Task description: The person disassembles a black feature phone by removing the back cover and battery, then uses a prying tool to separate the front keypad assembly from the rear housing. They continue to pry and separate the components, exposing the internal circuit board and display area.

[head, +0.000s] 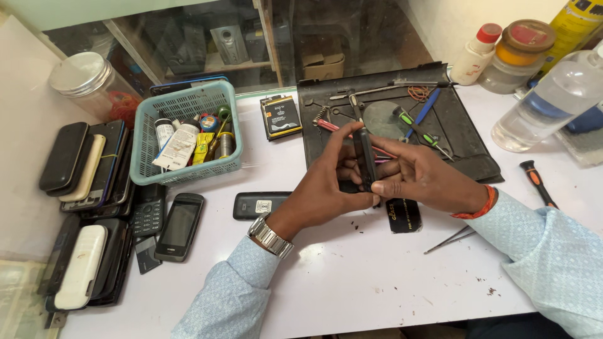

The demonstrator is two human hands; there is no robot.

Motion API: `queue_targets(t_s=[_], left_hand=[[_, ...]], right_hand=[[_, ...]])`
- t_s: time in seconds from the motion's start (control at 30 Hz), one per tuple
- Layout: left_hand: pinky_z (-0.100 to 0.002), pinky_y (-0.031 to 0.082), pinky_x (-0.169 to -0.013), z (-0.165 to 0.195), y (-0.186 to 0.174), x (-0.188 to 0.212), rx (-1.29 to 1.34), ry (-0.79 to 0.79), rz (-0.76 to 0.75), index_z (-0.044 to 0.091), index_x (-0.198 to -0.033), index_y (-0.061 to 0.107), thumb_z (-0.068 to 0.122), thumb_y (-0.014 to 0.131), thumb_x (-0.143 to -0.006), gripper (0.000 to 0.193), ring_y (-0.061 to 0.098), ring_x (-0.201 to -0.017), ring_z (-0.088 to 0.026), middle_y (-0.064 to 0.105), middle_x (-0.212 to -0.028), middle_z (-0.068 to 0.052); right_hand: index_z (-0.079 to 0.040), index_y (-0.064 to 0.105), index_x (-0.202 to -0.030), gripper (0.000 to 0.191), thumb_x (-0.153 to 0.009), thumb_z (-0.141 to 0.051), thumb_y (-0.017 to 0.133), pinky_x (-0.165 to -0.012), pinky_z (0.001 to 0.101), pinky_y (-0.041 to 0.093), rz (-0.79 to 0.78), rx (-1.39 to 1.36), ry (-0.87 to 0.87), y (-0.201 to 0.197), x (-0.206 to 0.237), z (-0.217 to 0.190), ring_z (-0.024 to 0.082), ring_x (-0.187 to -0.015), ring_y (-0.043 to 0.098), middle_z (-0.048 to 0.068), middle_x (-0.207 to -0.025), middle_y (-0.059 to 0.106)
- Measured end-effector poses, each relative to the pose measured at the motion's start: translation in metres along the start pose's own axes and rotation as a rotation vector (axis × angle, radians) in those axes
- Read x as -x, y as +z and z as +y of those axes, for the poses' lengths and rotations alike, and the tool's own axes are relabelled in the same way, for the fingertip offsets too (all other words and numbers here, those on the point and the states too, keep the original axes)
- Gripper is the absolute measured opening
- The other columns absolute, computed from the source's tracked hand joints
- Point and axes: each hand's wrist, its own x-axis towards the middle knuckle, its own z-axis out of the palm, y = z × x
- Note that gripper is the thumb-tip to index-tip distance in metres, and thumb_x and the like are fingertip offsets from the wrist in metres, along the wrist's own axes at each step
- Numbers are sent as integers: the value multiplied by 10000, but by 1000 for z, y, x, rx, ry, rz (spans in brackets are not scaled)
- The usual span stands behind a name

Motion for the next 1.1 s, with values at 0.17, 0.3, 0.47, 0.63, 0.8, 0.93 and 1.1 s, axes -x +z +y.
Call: queue_targets(t_s=[0.17, 0.3, 0.47, 0.63, 0.8, 0.93, 1.1], left_hand=[[-310, 552, -816, 6, 4, 3, -40, -72, 25, 153, -1616, 234, 114, 829, -696, 1096, 595, -923, -142, 618, -1151, -66], [-305, 560, -851, 9, 11, 2, -39, -65, 65, 138, -1613, 233, 133, 800, -758, 1026, 630, -901, -144, 660, -1117, -65], [-307, 571, -845, 10, 15, 2, -48, -21, 85, 108, -1593, 217, 106, 760, -751, 1002, 667, -899, -144, 666, -1133, -69], [-342, 562, -797, 4, 14, 1, -68, -129, 48, 117, -1607, 204, 112, 759, -752, 1019, 619, -854, -190, 635, -1019, -114], [-333, 579, -948, -12, 3, -1, 103, -85, -15, 117, -1606, 265, 250, 783, -903, 884, 675, -1078, -180, 653, -1199, -100], [-342, 594, -1005, -18, 2, -3, 100, -6, -30, 100, -1606, 288, 262, 731, -957, 803, 687, -1191, -202, 676, -1295, -130], [-325, 602, -983, -12, -1, -1, 68, -4, -70, 105, -1617, 265, 177, 749, -935, 839, 689, -1150, -168, 675, -1284, -102]], right_hand=[[-61, 188, -1625, 882, -896, -99, 682, -901, 306, 603, 12, 106, -5, 1, 1, 4, 164, -1115, 696, 172, -1308, 697], [-93, 180, -1646, 880, -880, 10, 601, -887, 297, 583, 61, 118, -9, 7, 1, 10, 154, -1062, 685, 159, -1274, 708], [-82, 173, -1651, 859, -889, 46, 551, -885, 261, 537, 68, 124, -23, 9, 2, 15, 121, -1028, 647, 136, -1244, 710], [-71, 230, -1627, 801, -903, 32, 557, -878, 245, 529, 35, 186, -25, 5, 3, 11, 111, -1032, 659, 128, -1213, 747], [-100, 269, -1658, 811, -912, 9, 567, -829, 274, 532, 23, 185, 81, 4, 4, 6, 132, -962, 629, 141, -1224, 754], [-89, 255, -1610, 820, -863, -9, 581, -882, 270, 557, 7, 185, 25, 3, 5, 7, 107, -1058, 676, 106, -1275, 724], [-89, 216, -1617, 850, -865, -21, 607, -864, 266, 565, -16, 345, 21, -4, 6, 8, 116, -969, 693, 109, -1206, 760]])
